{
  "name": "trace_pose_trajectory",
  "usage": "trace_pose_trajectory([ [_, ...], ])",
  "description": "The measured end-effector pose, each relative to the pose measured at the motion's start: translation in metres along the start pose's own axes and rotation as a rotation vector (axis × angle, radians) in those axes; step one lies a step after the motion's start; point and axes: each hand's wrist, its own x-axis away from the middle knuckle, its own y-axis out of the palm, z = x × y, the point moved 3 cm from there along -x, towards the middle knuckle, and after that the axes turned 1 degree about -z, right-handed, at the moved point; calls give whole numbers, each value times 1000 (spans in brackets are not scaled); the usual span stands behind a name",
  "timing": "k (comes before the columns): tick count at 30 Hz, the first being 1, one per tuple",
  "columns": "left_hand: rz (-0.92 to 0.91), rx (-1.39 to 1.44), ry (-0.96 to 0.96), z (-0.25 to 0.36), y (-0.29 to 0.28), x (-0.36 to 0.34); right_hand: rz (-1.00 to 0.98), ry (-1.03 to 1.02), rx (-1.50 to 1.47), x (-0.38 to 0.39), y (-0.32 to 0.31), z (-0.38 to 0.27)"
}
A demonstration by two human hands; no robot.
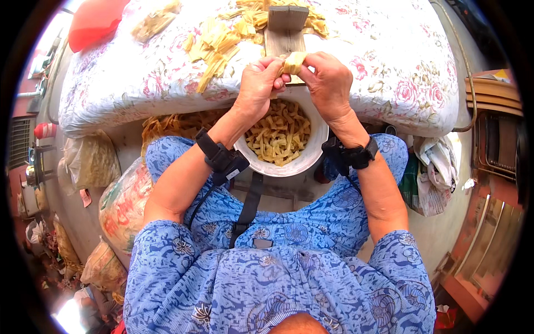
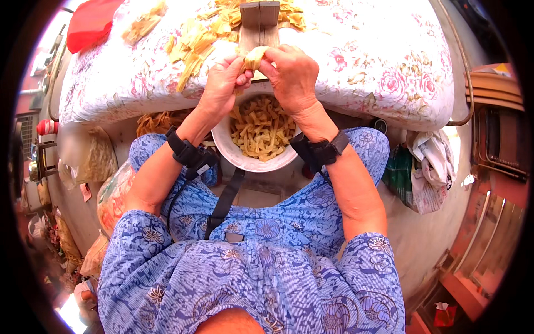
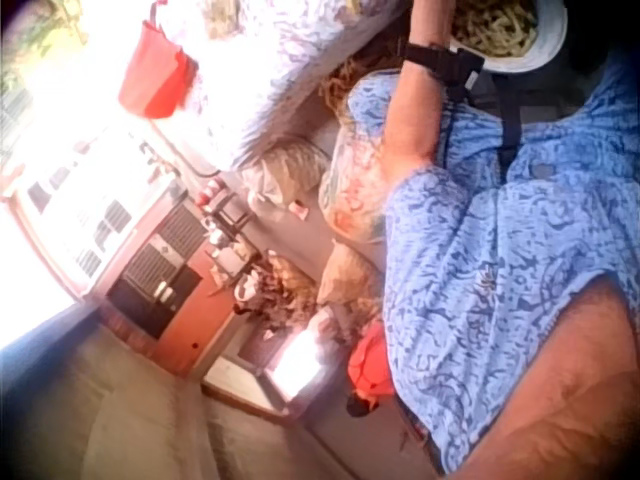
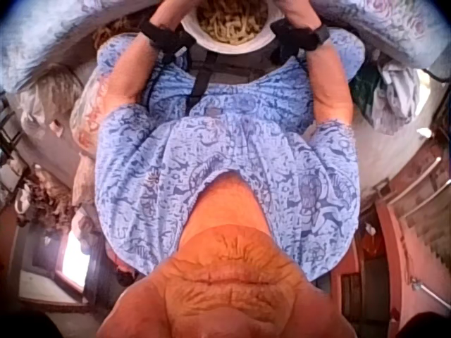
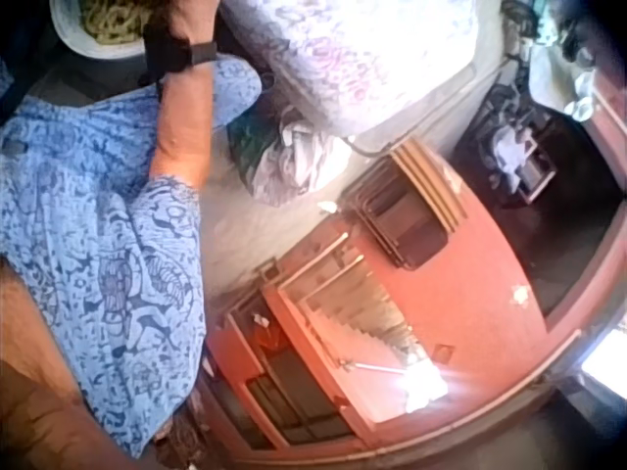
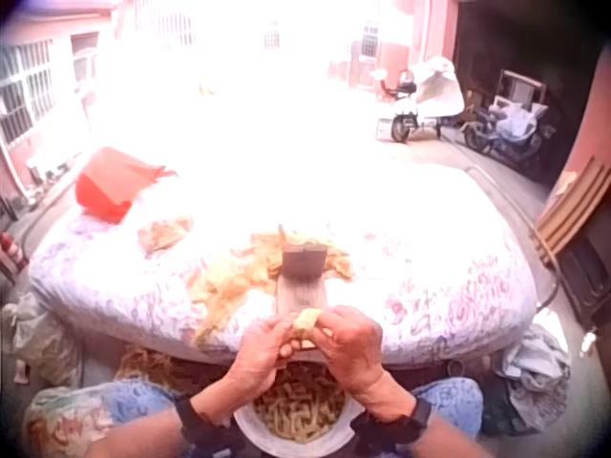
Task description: The person shreds dried tobacco leaves by hand using a wooden shredding tool, placing the resulting strips into a bucket.
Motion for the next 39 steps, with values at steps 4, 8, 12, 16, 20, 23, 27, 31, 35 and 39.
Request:
trace_pose_trajectory([
  [4, 59, -251, 206, 9, -2, 4, -197, 175, -129, -6, 6, 1],
  [8, -41, -628, 240, 19, -3, 9, -273, 172, -139, -4, 12, -2],
  [12, 13, -894, 341, 12, -5, 7, -177, 92, -39, 3, 23, -1],
  [16, 2, -903, 309, 9, -12, 3, -172, 25, -46, 10, 27, -5],
  [20, -40, -325, -12, 4, -20, -1, -143, 26, -260, 8, 21, -9],
  [23, -63, -17, -104, 5, -3, 8, -134, 412, -768, 0, 13, -4],
  [27, -54, 146, -20, 10, 7, 4, 15, 594, -1118, -10, 19, 17],
  [31, -115, 111, -47, 13, 9, 6, 115, 624, -1239, -16, 11, 44],
  [35, -136, -56, -44, 15, 3, 8, -29, 613, -1147, -16, 7, 39],
  [39, -221, -265, -48, 17, -4, 11, -201, 635, -1065, -8, 10, 39],
])
